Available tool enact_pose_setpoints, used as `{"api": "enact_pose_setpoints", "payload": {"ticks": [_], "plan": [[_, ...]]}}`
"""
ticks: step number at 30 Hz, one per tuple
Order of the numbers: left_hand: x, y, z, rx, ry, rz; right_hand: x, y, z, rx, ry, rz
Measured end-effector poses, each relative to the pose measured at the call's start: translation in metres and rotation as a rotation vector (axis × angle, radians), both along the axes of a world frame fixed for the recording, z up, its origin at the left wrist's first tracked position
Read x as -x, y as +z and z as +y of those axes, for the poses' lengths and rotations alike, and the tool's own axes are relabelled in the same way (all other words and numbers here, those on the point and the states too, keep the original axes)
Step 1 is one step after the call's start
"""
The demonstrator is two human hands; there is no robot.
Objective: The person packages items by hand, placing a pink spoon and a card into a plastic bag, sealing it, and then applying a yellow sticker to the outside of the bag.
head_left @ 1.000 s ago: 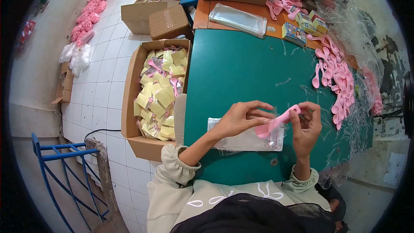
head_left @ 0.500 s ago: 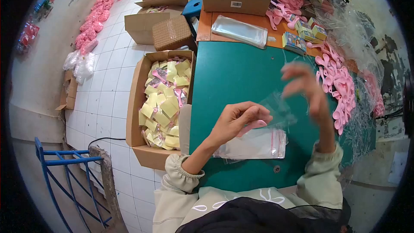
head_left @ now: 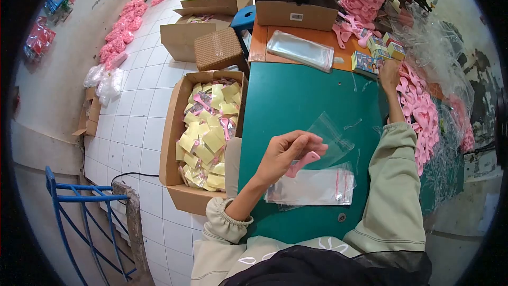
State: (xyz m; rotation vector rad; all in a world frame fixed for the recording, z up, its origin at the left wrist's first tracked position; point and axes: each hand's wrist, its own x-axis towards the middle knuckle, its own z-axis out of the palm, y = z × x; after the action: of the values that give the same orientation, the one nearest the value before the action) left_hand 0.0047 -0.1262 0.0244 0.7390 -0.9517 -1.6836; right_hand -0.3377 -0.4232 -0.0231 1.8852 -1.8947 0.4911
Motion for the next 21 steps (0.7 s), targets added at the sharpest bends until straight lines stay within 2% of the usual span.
{"api": "enact_pose_setpoints", "payload": {"ticks": [1, 2, 4, 6, 8, 11, 13, 16, 19, 21], "plan": [[0.0, 0.001, 0.001, -0.003, -0.008, -0.02, 0.002, 0.007, 0.0, 0.019, 0.047, 0.056], [0.0, 0.003, 0.001, -0.003, -0.01, -0.041, 0.003, 0.012, 0.002, -0.056, 0.163, -0.208], [-0.001, 0.003, 0.001, -0.015, -0.008, -0.063, -0.041, 0.073, 0.062, -0.217, 0.399, -0.732], [0.0, 0.002, 0.001, -0.019, 0.004, -0.075, -0.076, 0.115, 0.135, -0.446, 0.674, -1.016], [0.002, 0.0, 0.0, -0.017, 0.019, -0.079, -0.103, 0.146, 0.208, -0.518, 0.694, -1.13], [0.003, 0.004, 0.001, -0.051, 0.0, -0.092, -0.11, 0.161, 0.262, -0.604, 0.688, -0.972], [0.005, 0.007, 0.002, 0.008, -0.051, -0.099, -0.111, 0.163, 0.274, -0.596, 0.717, -0.798], [0.007, 0.006, 0.006, 0.073, -0.1, -0.196, -0.106, 0.161, 0.276, -0.597, 0.758, -0.684], [0.006, 0.003, 0.01, 0.101, -0.096, -0.252, -0.106, 0.161, 0.278, -0.744, 0.751, -0.749], [0.004, 0.002, 0.012, 0.114, -0.086, -0.29, -0.108, 0.159, 0.28, -0.713, 0.726, -0.749]]}}
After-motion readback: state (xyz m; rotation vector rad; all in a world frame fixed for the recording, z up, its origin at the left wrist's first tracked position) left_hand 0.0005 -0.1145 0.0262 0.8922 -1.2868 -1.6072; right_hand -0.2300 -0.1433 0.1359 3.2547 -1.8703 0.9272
